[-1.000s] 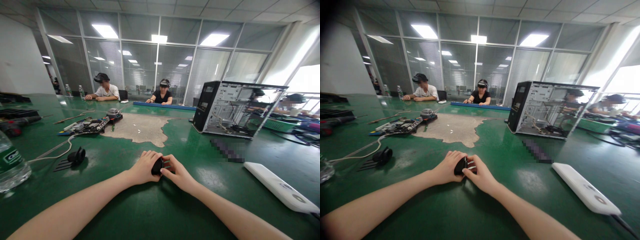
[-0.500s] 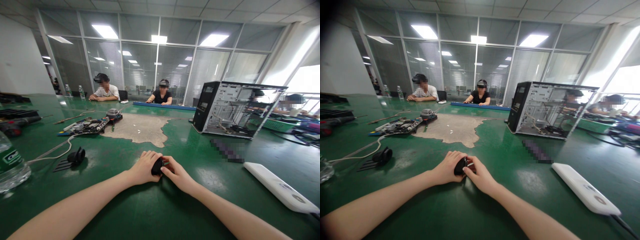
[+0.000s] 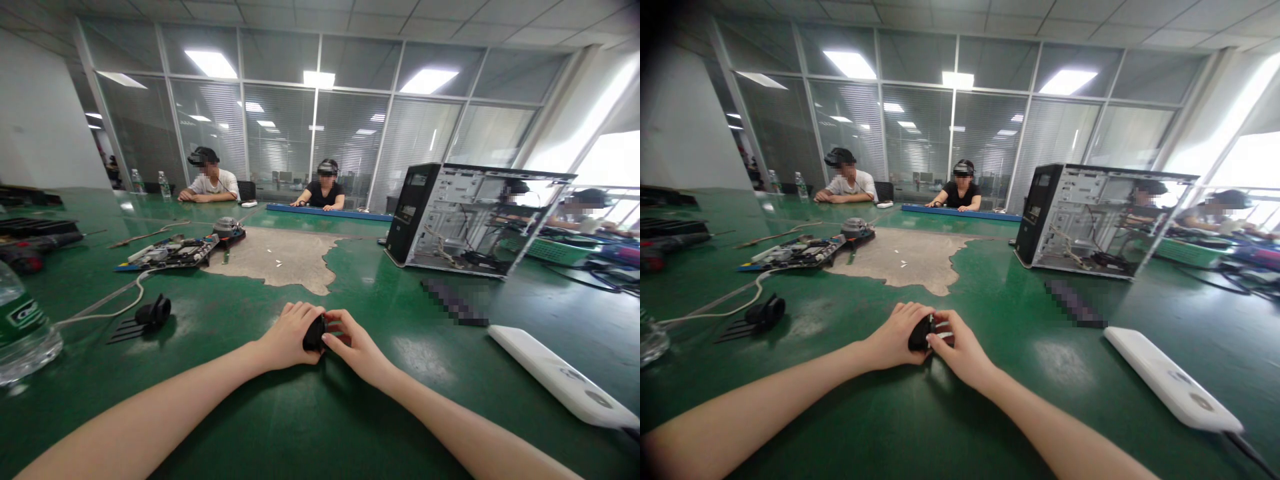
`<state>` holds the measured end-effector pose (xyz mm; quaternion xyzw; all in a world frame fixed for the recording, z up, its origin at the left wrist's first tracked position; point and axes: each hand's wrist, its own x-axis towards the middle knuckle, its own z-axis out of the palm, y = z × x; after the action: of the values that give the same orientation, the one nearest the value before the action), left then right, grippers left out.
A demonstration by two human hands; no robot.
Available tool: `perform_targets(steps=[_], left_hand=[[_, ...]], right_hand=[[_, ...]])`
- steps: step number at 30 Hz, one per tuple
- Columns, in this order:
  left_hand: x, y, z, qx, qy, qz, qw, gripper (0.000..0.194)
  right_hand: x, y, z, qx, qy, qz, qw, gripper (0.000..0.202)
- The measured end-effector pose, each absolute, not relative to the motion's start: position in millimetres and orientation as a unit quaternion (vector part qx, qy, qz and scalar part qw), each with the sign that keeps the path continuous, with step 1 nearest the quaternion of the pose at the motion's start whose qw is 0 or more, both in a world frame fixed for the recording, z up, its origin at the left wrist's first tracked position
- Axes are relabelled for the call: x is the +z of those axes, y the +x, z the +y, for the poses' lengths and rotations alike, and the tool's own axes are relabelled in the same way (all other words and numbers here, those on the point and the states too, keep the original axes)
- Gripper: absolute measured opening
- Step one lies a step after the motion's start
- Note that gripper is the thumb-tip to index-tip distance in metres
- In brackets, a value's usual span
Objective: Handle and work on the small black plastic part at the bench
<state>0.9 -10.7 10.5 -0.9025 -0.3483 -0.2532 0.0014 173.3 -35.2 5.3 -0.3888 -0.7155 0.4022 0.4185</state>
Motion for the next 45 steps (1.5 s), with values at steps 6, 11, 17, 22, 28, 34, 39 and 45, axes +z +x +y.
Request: perform_targets(steps=[6, 11, 17, 22, 28, 34, 39, 45], left_hand=[[9.5, 0.3, -9.5, -0.248, -0.904, -0.349, 0.003, 0.059], [8.7, 0.3, -9.5, -0.256, -0.902, -0.348, 0.003, 0.058], [9.9, 1.4, -10.6, -0.257, -0.903, -0.345, 0.002, 0.057], [10.5, 1.6, -10.9, -0.254, -0.903, -0.345, 0.004, 0.057], [10.5, 0.1, -10.3, -0.25, -0.904, -0.347, 0.002, 0.06], [11.0, 1.3, -10.3, -0.254, -0.903, -0.345, 0.003, 0.057], [10.2, 1.5, -10.5, -0.251, -0.903, -0.348, 0.007, 0.058], [9.5, 1.0, -10.5, -0.251, -0.903, -0.35, 0.005, 0.058]], right_hand=[[5.4, 174.0, -38.3, 0.403, -0.357, -0.733, 0.417, 0.027], [4.7, 172.9, -37.2, 0.407, -0.364, -0.717, 0.433, 0.016], [5.2, 174.0, -34.1, 0.399, -0.388, -0.713, 0.426, 0.019], [5.3, 174.7, -35.4, 0.405, -0.388, -0.727, 0.395, 0.024], [6.0, 175.0, -39.7, 0.331, -0.348, -0.767, 0.426, 0.025], [2.9, 175.0, -37.1, 0.312, -0.361, -0.763, 0.437, 0.019], [3.5, 173.9, -35.7, 0.358, -0.381, -0.745, 0.415, 0.027], [5.7, 174.5, -38.2, 0.359, -0.367, -0.755, 0.408, 0.026]])
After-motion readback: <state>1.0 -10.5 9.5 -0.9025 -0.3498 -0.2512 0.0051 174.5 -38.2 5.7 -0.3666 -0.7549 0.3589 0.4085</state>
